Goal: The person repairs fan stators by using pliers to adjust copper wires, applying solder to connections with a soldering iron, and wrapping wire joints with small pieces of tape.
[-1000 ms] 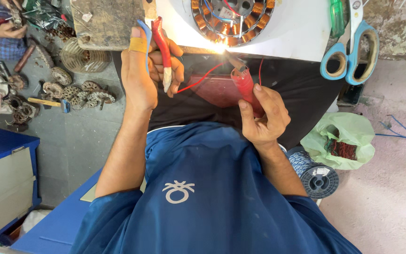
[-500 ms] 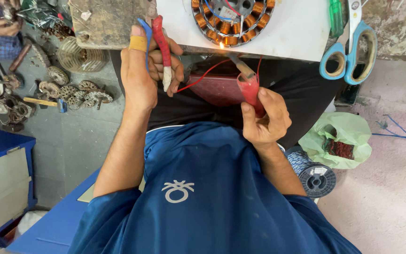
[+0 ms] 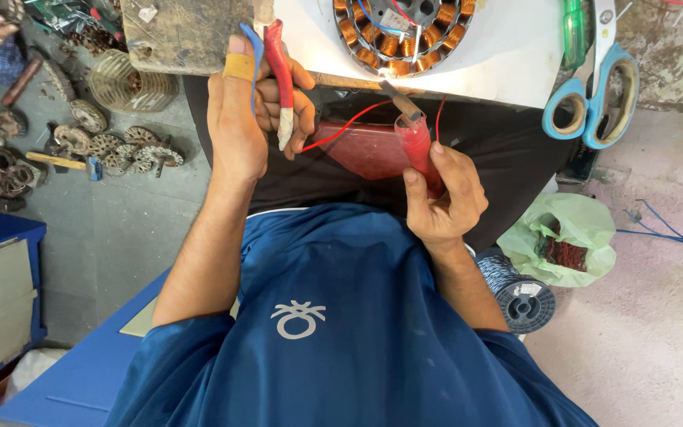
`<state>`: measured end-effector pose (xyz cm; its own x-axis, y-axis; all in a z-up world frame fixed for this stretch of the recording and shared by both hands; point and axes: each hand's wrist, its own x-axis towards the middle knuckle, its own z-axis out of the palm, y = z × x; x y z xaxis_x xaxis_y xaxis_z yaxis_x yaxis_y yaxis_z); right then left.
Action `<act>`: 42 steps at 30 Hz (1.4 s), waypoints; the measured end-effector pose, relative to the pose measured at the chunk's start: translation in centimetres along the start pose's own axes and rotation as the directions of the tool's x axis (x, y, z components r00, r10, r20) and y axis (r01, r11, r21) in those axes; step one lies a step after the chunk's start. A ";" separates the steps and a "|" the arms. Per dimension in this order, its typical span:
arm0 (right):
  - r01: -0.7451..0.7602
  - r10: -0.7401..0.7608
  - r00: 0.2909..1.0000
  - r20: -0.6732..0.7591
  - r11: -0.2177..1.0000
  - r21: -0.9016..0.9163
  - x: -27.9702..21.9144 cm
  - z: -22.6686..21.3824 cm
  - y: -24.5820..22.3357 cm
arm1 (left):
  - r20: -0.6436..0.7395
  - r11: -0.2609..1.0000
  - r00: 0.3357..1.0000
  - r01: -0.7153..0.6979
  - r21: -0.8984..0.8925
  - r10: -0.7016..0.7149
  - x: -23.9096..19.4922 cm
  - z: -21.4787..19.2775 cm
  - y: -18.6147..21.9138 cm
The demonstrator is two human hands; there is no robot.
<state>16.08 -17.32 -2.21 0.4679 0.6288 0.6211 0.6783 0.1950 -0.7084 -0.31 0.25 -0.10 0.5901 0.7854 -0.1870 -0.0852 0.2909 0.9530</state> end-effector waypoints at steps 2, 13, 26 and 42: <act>0.000 0.000 1.000 0.000 1.000 -0.005 0.1 0.0 0.0 | -0.012 1.000 1.000 0.005 0.012 -0.005 0.0 0.1 0.0; 0.036 -0.035 0.997 -0.063 0.999 0.014 -0.8 -0.2 0.6 | -0.003 1.000 1.000 0.011 0.008 -0.011 0.0 0.2 0.1; -0.029 0.031 0.996 -0.088 0.999 0.028 -2.3 -0.2 1.3 | 0.009 1.000 1.000 0.001 -0.023 -0.001 0.1 -0.2 -0.3; -0.326 0.350 0.935 -0.055 0.912 0.250 -1.7 -1.5 0.7 | -0.010 0.994 0.998 -0.061 0.086 0.062 0.5 1.5 2.5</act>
<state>16.58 -19.39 -3.27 0.7059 0.6147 0.3518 0.3243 0.1610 -0.9321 1.01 0.54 2.59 0.5753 0.8076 -0.1296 -0.0517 0.1940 0.9796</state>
